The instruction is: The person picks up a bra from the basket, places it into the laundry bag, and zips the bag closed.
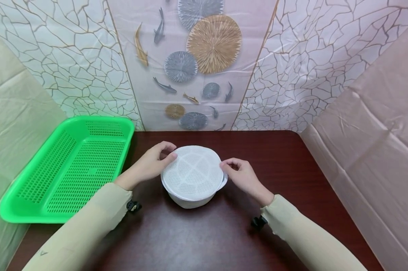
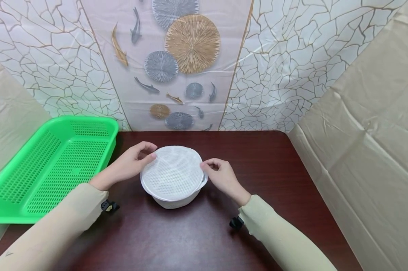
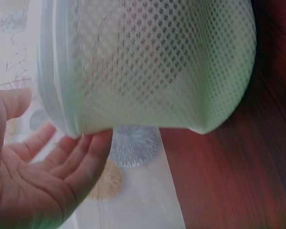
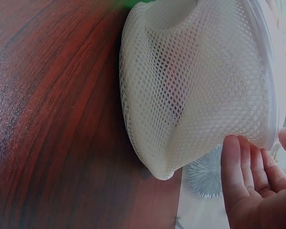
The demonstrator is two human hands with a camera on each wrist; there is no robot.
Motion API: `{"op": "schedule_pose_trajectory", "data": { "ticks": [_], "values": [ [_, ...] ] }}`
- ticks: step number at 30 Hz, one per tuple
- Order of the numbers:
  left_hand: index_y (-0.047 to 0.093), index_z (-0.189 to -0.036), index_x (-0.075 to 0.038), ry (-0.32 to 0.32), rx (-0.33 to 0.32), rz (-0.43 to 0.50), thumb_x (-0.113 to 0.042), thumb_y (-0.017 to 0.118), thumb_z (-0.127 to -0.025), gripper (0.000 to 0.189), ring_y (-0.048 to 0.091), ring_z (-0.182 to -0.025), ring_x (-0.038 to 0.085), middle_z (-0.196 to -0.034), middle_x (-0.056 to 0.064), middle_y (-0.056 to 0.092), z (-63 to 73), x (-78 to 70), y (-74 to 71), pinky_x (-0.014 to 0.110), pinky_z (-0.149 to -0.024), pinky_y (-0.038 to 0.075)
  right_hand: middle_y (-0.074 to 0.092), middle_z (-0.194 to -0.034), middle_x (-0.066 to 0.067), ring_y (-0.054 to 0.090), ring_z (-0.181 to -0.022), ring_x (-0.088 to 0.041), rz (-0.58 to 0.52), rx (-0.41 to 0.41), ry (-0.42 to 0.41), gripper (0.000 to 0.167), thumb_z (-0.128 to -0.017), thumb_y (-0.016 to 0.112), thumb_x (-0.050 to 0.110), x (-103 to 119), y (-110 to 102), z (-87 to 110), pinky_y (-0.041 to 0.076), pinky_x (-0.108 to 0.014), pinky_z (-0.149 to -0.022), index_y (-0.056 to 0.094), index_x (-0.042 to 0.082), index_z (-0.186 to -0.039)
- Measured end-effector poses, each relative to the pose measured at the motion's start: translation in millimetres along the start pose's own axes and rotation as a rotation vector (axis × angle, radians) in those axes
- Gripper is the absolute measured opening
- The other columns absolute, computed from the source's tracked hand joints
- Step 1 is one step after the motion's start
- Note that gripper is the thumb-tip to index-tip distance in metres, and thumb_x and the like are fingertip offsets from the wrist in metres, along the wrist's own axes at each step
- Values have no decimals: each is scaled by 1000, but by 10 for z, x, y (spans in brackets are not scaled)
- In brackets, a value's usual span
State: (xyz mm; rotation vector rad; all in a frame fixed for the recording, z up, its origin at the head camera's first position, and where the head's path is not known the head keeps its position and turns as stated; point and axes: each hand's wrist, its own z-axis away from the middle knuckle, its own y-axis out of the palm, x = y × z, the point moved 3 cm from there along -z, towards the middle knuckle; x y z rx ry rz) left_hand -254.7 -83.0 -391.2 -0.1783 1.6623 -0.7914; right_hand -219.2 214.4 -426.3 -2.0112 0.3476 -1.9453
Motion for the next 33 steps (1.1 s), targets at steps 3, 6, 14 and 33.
{"op": "schedule_pose_trajectory", "data": {
  "ticks": [3,6,14,33],
  "values": [
    [51,-130,-8,-12,-8,-44,-36,61,-95,47,59,-105,24,-125,8,56,-54,-15,46,40,-89,49,67,-84,-5,59,-73,-18,18,-4,-21,18,-91,68,27,5,1,10,47,-25,-62,73,10,-98],
    [50,-132,-8,-27,-7,-93,-39,62,-94,51,56,-107,24,-128,9,55,-90,-1,91,42,-93,45,67,-83,-4,58,-72,-16,24,-3,-35,19,-90,69,26,4,11,15,46,-23,-61,73,10,-98],
    [50,-132,-9,-84,26,-138,-40,62,-93,51,56,-105,24,-123,12,58,-98,17,162,43,-94,44,67,-84,-5,57,-70,-13,32,10,-26,19,-91,69,24,-2,19,34,45,-22,-61,73,7,-99],
    [57,-122,-9,58,77,37,-14,77,-83,44,59,-83,19,-98,6,62,-54,-6,264,33,-71,50,68,-92,-13,61,-79,-19,61,61,-25,20,-93,65,13,380,48,176,48,-24,-67,69,-3,-103]
  ]
}}
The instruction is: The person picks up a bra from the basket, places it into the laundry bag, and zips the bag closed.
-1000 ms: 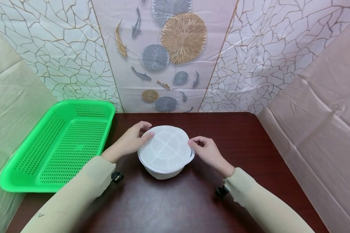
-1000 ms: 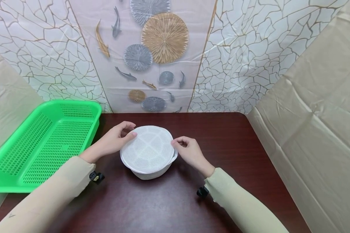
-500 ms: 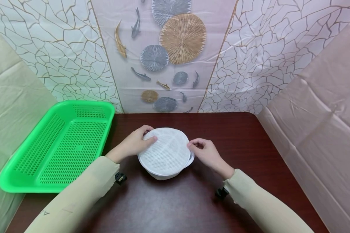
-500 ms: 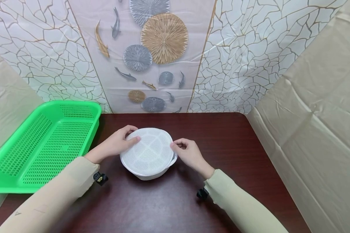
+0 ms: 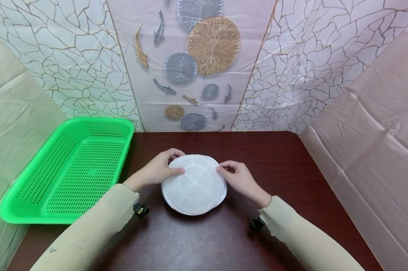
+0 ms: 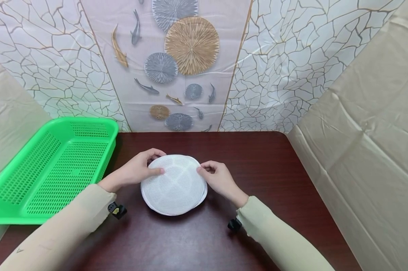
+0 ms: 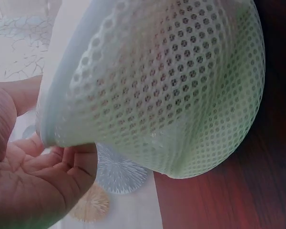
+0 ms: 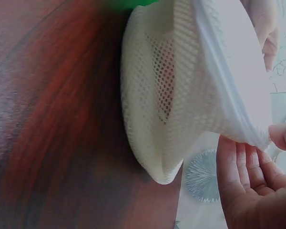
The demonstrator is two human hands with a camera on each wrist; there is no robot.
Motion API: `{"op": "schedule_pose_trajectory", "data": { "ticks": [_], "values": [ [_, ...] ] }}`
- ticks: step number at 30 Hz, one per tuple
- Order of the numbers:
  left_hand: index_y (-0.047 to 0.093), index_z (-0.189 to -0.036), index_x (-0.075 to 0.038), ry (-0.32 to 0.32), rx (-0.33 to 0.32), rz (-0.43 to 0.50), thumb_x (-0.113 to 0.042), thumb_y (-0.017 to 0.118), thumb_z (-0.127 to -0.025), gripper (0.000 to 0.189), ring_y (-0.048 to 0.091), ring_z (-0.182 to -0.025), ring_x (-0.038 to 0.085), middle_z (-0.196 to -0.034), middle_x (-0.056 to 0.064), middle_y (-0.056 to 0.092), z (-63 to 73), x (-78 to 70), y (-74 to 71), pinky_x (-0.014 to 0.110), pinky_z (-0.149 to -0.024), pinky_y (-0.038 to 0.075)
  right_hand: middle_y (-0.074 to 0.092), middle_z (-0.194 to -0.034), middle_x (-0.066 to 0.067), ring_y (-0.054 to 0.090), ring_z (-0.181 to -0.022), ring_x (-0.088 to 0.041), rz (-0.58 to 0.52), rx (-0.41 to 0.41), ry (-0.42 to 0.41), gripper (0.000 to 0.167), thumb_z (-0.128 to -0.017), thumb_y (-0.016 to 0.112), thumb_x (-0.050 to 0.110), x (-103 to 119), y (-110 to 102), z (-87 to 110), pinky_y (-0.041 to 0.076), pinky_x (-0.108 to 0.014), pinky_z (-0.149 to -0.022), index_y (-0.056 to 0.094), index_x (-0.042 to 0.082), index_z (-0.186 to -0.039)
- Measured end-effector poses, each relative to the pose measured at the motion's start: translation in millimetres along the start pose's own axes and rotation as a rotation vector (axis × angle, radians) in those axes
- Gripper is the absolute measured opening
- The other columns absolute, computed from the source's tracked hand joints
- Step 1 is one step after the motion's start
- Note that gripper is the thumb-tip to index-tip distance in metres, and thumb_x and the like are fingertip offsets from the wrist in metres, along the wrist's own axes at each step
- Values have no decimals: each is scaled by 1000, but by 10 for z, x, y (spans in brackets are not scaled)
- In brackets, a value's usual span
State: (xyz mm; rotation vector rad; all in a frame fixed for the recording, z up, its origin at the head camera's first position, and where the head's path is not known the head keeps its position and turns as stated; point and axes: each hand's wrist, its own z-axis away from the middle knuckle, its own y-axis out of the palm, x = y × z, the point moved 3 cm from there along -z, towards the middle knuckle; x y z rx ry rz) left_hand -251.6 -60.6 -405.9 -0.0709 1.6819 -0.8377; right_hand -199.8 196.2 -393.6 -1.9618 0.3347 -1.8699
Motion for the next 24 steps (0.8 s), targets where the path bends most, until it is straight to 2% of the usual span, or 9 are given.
{"op": "schedule_pose_trajectory", "data": {
  "ticks": [7,11,16,19,24],
  "values": [
    [59,-121,-14,52,16,106,-7,71,-87,36,58,-85,22,-96,6,62,48,-62,-15,39,-74,51,69,-97,-9,59,-86,-16,52,1,-48,23,-98,58,17,116,-23,-58,48,-26,-75,69,-1,-106],
    [61,-119,-15,82,27,157,-4,71,-87,36,57,-86,25,-99,9,63,66,-81,-1,44,-76,48,69,-104,-5,60,-94,-14,-3,19,-50,26,-99,57,23,39,18,-157,49,-28,-78,71,4,-109],
    [62,-118,-17,110,70,178,-2,70,-86,36,59,-85,24,-99,6,64,80,-135,18,40,-73,49,69,-107,-4,60,-95,-15,-102,52,-53,30,-98,59,31,-99,118,-277,51,-28,-74,72,6,-110],
    [62,-118,-18,123,101,182,-2,70,-87,36,60,-84,23,-99,5,64,87,-165,24,37,-71,50,69,-106,-4,61,-95,-16,-108,72,-63,31,-97,60,32,-89,157,-292,51,-28,-73,72,7,-110],
    [64,-120,-17,127,130,185,-3,69,-88,35,60,-85,23,-102,5,65,92,-178,23,35,-70,51,69,-110,-4,61,-99,-16,-110,148,-82,27,-98,58,31,-64,206,-301,52,-30,-75,72,11,-111]
  ]
}}
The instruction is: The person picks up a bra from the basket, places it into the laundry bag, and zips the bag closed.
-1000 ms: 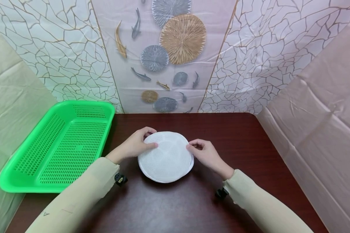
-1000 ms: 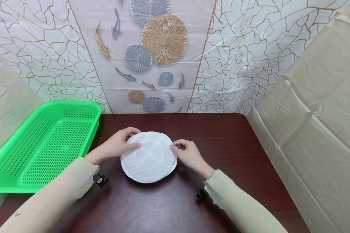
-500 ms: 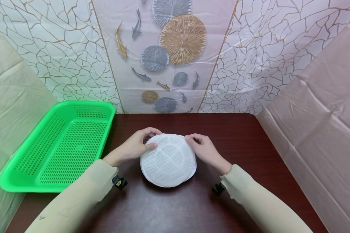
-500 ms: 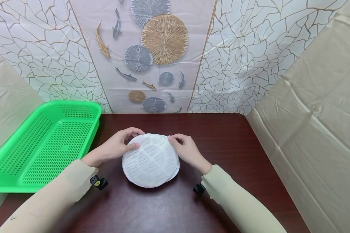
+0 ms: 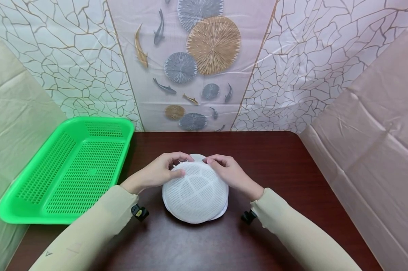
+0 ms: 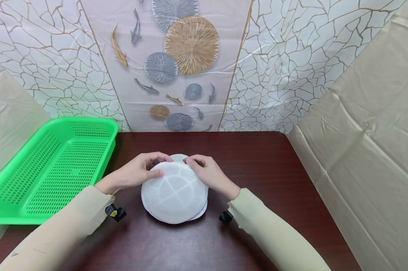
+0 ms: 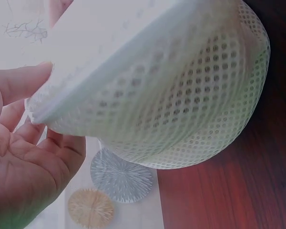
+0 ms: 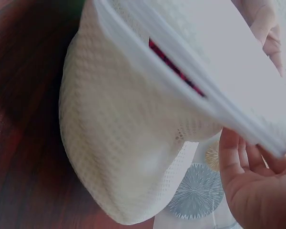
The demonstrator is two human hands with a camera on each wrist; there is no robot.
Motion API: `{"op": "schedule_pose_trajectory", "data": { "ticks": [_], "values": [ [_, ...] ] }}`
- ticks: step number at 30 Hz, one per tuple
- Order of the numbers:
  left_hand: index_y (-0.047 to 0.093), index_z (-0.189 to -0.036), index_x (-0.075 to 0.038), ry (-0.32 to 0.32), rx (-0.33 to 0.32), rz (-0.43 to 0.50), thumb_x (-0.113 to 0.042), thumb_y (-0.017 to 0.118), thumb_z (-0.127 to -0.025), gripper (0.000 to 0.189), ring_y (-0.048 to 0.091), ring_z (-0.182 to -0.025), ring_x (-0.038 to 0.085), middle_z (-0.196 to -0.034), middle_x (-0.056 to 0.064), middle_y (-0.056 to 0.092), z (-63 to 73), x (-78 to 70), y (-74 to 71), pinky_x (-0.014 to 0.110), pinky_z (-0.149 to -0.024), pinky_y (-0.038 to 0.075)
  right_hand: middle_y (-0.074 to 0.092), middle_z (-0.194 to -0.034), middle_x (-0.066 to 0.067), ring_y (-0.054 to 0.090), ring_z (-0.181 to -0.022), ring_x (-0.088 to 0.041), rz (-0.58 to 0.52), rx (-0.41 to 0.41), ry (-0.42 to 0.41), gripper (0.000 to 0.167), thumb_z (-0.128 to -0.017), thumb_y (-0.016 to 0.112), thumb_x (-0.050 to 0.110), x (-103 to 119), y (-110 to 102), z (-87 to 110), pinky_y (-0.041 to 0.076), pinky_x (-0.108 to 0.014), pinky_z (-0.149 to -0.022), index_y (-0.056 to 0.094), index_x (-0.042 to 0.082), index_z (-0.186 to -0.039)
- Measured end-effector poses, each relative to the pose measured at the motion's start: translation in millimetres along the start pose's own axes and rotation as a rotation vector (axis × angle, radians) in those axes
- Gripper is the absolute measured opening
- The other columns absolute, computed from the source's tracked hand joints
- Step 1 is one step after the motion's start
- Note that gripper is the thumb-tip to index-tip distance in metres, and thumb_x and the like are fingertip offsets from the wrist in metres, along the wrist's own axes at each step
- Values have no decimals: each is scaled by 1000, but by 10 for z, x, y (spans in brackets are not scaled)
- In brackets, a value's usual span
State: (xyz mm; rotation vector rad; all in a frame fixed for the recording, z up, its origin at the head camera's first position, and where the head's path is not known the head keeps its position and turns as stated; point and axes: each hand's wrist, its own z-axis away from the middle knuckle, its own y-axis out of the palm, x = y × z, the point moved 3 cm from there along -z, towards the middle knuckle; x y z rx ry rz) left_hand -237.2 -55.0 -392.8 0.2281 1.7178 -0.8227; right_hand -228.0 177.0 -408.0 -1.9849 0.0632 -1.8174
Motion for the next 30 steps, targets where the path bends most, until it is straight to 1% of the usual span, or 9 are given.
{"op": "schedule_pose_trajectory", "data": {
  "ticks": [4,7,13,17,19,22,25,27,30],
  "values": [
    [65,-120,-15,-8,1,0,-3,69,-88,34,59,-86,23,-106,5,65,1,-2,-6,36,-73,51,69,-107,-3,63,-92,-16,-8,54,-6,25,-98,57,28,5,15,-2,53,-29,-72,72,11,-109],
    [64,-122,-12,-18,-2,-3,-1,67,-89,34,58,-91,24,-112,6,64,-3,-8,-7,40,-78,49,70,-104,-4,64,-87,-17,-9,70,-6,24,-98,58,25,2,7,1,53,-29,-69,73,10,-109],
    [61,-123,-4,-54,-10,2,4,64,-89,35,57,-101,30,-119,12,62,-21,7,-10,47,-86,46,70,-104,-2,64,-89,-18,7,114,20,21,-97,60,22,-14,-37,3,52,-29,-69,72,13,-110],
    [62,-124,-6,-48,-16,0,3,65,-89,35,56,-105,28,-120,10,62,-11,18,-31,46,-90,45,70,-103,-5,62,-90,-17,12,128,7,18,-96,61,14,103,-45,33,52,-30,-70,72,6,-109],
    [62,-123,-9,-49,-19,0,1,66,-89,36,56,-105,27,-119,8,63,-3,25,-47,44,-90,45,70,-101,-6,62,-90,-17,39,103,-16,17,-96,61,10,199,-40,52,52,-30,-69,72,3,-106],
    [63,-122,-13,-53,-25,-17,-5,68,-89,34,56,-103,24,-114,5,63,-5,43,-67,42,-88,45,71,-97,-7,63,-86,-17,101,22,-50,14,-94,63,8,299,-30,64,52,-29,-66,73,1,-101],
    [64,-119,-15,-48,-42,-48,-14,69,-90,29,56,-100,21,-108,2,64,-31,44,-72,41,-86,46,73,-93,-5,65,-85,-16,147,-66,-89,13,-93,66,12,243,-28,24,52,-29,-64,75,4,-98],
    [66,-115,-18,-47,-69,-86,-24,69,-91,25,56,-100,18,-107,0,64,-60,36,-66,39,-86,46,73,-93,-2,65,-89,-15,163,-112,-134,13,-92,67,15,187,-26,-10,52,-29,-67,76,7,-98],
    [67,-110,-20,-57,-114,-138,-35,65,-93,23,56,-101,15,-108,-4,65,-104,23,-41,38,-88,45,72,-93,4,65,-93,-11,196,-153,-220,13,-92,68,20,123,-7,-60,51,-28,-74,77,12,-97]
  ]
}}
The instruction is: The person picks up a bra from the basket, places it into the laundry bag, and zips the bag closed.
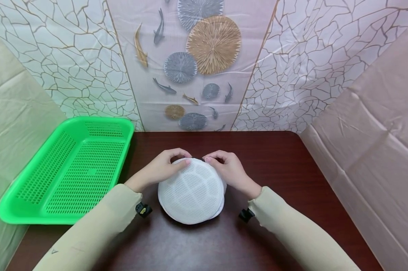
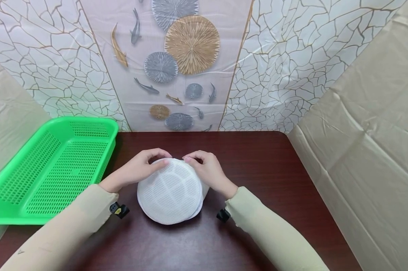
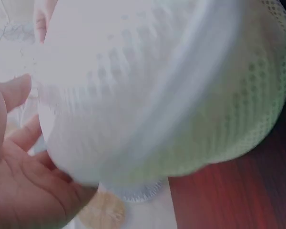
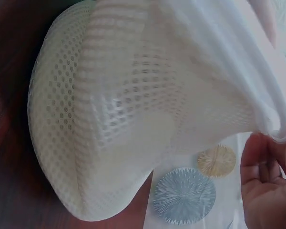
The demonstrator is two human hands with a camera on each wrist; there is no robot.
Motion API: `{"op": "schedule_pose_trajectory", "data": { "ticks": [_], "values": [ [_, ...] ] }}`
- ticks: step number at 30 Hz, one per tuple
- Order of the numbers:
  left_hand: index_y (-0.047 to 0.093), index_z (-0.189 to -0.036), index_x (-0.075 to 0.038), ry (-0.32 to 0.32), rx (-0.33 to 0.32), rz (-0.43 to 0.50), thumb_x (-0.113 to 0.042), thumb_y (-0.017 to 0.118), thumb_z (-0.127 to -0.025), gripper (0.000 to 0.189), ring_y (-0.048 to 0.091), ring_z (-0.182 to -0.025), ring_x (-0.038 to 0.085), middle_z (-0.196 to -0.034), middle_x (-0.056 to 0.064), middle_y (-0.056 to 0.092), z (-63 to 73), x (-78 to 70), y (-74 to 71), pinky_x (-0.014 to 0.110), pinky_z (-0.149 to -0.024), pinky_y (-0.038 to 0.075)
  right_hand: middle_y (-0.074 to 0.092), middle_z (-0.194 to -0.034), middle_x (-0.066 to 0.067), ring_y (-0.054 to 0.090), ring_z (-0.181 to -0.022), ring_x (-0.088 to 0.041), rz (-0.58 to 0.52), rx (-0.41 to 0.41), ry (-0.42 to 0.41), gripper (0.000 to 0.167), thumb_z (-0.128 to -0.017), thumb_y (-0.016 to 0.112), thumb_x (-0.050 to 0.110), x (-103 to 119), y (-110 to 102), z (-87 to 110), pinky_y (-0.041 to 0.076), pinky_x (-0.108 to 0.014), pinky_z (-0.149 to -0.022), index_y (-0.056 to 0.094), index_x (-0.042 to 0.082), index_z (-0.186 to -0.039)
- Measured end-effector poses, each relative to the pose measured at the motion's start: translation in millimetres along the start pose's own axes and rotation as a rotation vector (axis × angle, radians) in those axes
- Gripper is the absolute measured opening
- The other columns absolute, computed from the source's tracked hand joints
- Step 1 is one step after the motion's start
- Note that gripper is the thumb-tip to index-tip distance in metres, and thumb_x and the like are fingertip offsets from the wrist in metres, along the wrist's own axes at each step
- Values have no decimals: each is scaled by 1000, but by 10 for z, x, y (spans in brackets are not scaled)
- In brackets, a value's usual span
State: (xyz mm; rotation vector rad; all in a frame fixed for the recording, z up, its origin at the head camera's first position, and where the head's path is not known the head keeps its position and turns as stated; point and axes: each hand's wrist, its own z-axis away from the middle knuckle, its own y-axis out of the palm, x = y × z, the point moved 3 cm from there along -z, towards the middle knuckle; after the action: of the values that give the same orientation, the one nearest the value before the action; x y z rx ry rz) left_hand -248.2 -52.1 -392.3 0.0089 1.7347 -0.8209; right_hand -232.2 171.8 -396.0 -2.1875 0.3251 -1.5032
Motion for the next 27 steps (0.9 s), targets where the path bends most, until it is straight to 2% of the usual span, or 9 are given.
{"op": "schedule_pose_trajectory", "data": {
  "ticks": [3,6,11,16,27],
  "values": [
    [69,-107,-21,-28,-34,-32,-40,63,-94,23,57,-99,14,-106,-5,65,-39,-19,50,37,-87,46,71,-92,8,64,-93,-8,19,-21,-82,13,-92,67,21,15,20,-8,50,-29,-78,77,13,-97],
    [70,-105,-20,-41,-48,-53,-37,63,-94,21,59,-95,14,-103,-5,67,-62,-31,95,35,-85,47,70,-92,10,64,-91,-8,29,-26,-127,13,-92,67,19,49,33,-11,50,-30,-76,76,11,-98],
    [72,-102,-17,-26,-50,-69,-26,67,-92,15,60,-91,15,-98,-3,68,-73,-39,132,34,-81,48,69,-91,10,63,-90,-7,41,-22,-120,12,-92,67,16,87,23,-8,51,-30,-74,76,11,-97],
    [72,-98,-16,-26,-69,-75,-22,70,-90,11,60,-87,16,-95,-2,68,-66,-45,148,34,-77,49,68,-92,10,62,-91,-7,56,-3,-104,14,-92,67,17,62,26,3,52,-30,-73,76,10,-98],
    [70,-98,-15,-59,-86,-88,-20,70,-90,10,59,-89,20,-98,0,67,-34,-54,132,35,-77,50,64,-94,7,60,-88,-7,202,30,-182,10,-95,63,14,47,47,34,50,-28,-73,73,13,-97]
  ]
}}
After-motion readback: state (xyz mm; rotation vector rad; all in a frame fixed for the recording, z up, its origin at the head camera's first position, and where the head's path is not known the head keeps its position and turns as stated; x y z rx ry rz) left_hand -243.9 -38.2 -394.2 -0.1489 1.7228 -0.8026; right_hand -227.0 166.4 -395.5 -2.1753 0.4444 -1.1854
